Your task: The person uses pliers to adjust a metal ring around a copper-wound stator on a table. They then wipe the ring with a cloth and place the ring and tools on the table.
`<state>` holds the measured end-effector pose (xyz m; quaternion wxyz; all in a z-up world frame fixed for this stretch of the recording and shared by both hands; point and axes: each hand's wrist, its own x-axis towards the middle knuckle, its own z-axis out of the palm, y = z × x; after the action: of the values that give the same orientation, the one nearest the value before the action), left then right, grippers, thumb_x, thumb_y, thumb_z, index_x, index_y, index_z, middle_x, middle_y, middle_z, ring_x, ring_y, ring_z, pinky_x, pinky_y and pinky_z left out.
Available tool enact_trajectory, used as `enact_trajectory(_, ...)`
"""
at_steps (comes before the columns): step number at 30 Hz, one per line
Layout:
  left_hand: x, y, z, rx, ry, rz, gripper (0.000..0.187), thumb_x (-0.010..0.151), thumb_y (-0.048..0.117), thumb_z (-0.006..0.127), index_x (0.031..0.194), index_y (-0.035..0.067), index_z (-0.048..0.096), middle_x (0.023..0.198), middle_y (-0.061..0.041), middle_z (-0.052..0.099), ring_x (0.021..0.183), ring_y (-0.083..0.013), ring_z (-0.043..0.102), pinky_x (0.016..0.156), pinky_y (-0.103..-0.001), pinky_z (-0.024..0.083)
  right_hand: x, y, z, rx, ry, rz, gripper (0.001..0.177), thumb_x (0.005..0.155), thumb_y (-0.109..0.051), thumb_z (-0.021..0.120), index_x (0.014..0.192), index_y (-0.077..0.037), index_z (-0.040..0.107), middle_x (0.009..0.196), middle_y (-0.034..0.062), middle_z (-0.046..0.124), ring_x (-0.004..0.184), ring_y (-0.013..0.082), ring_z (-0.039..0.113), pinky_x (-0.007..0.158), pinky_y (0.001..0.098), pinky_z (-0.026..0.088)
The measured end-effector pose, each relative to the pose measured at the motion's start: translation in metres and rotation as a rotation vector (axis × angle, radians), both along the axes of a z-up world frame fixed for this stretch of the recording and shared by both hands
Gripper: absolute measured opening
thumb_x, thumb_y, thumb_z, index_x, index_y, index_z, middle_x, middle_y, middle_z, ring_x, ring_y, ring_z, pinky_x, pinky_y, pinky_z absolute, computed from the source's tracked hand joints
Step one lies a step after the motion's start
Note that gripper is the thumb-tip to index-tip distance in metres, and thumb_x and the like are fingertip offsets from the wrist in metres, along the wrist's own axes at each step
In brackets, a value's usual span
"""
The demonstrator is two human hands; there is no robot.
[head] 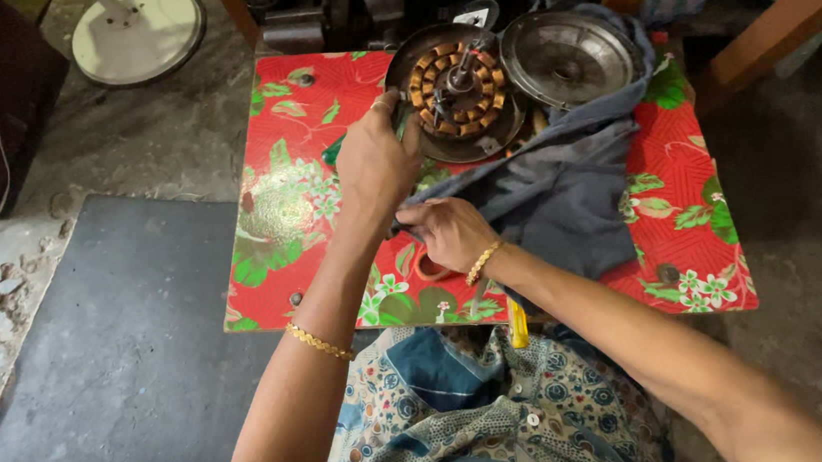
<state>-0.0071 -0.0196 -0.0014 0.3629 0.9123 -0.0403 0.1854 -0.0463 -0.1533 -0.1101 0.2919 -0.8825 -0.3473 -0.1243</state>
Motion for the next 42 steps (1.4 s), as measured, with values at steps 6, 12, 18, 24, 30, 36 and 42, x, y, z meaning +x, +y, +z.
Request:
enact_trajectory(6,-0.024,0.000,-0.013,-0.040,-0.204,0.044,0.070,0.093,0.037,0.073,0.148,0.004,0.046,0.097,-0.023,0.074,0.089,-0.0432,0.071,0.077,-0.050,0.055,0.021,0.002,0.004,-0.135,-0.310,-0.052,0.016,0.075,-0.006,0.061,0.087,-0.009,0.070,0.091,0.0127,0.073,0.091,0.0345,0.069,0.080,0.0464,0.054)
enact_trajectory(12,-0.090,0.008,-0.054,-0.218,-0.175,0.013,0.070,0.096,0.033,0.070,0.155,0.010,0.039,0.097,-0.021,0.074,0.077,-0.0389,0.073,0.067,-0.047,0.054,-0.003,0.003,0.007,-0.157,0.177,-0.104,0.009,0.076,-0.009,0.068,0.085,-0.006,0.069,0.086,0.0175,0.071,0.086,0.0372,0.068,0.075,0.0459,0.054)
enact_trajectory(18,-0.035,0.028,-0.019,-0.198,-0.219,-0.106,0.047,0.101,0.033,0.068,0.140,0.007,0.060,0.115,-0.023,0.075,0.101,-0.0397,0.074,0.081,-0.045,0.058,-0.011,0.002,0.010,-0.085,-0.144,0.009,0.039,0.075,0.001,0.062,0.111,-0.011,0.068,0.113,0.0091,0.071,0.083,0.0348,0.066,0.069,0.0461,0.052)
enact_trajectory(24,0.011,0.031,0.000,-0.193,-0.103,-0.123,0.044,0.096,0.036,0.069,0.126,0.004,0.068,0.107,-0.020,0.076,0.102,-0.0335,0.076,0.086,-0.041,0.058,0.038,0.001,-0.004,-0.229,-0.357,-0.081,0.031,0.078,-0.005,0.063,0.108,-0.012,0.067,0.132,0.0049,0.067,0.090,0.0308,0.068,0.079,0.0460,0.055)
enact_trajectory(30,-0.017,0.023,-0.008,-0.122,-0.141,-0.030,0.041,0.096,0.037,0.069,0.128,0.012,0.068,0.105,-0.018,0.077,0.097,-0.0382,0.074,0.081,-0.045,0.057,0.004,0.007,-0.022,0.169,0.036,0.020,0.027,0.088,-0.004,0.060,0.113,-0.010,0.068,0.112,0.0128,0.073,0.097,0.0346,0.071,0.082,0.0446,0.058)
enact_trajectory(36,-0.025,0.004,0.001,-0.049,-0.061,-0.064,0.043,0.096,0.037,0.067,0.132,0.014,0.066,0.101,-0.021,0.075,0.090,-0.0414,0.071,0.077,-0.050,0.055,0.013,-0.004,0.004,-0.143,-0.280,0.016,0.014,0.084,-0.006,0.060,0.095,-0.010,0.067,0.094,0.0109,0.071,0.091,0.0339,0.069,0.076,0.0479,0.053)
enact_trajectory(42,-0.018,-0.002,0.007,-0.026,-0.136,-0.100,0.044,0.095,0.039,0.069,0.130,0.012,0.066,0.101,-0.020,0.075,0.093,-0.0401,0.072,0.079,-0.049,0.056,0.018,0.000,0.006,-0.189,-0.260,-0.063,0.011,0.080,-0.007,0.060,0.088,-0.012,0.065,0.091,0.0107,0.070,0.088,0.0336,0.068,0.074,0.0471,0.054)
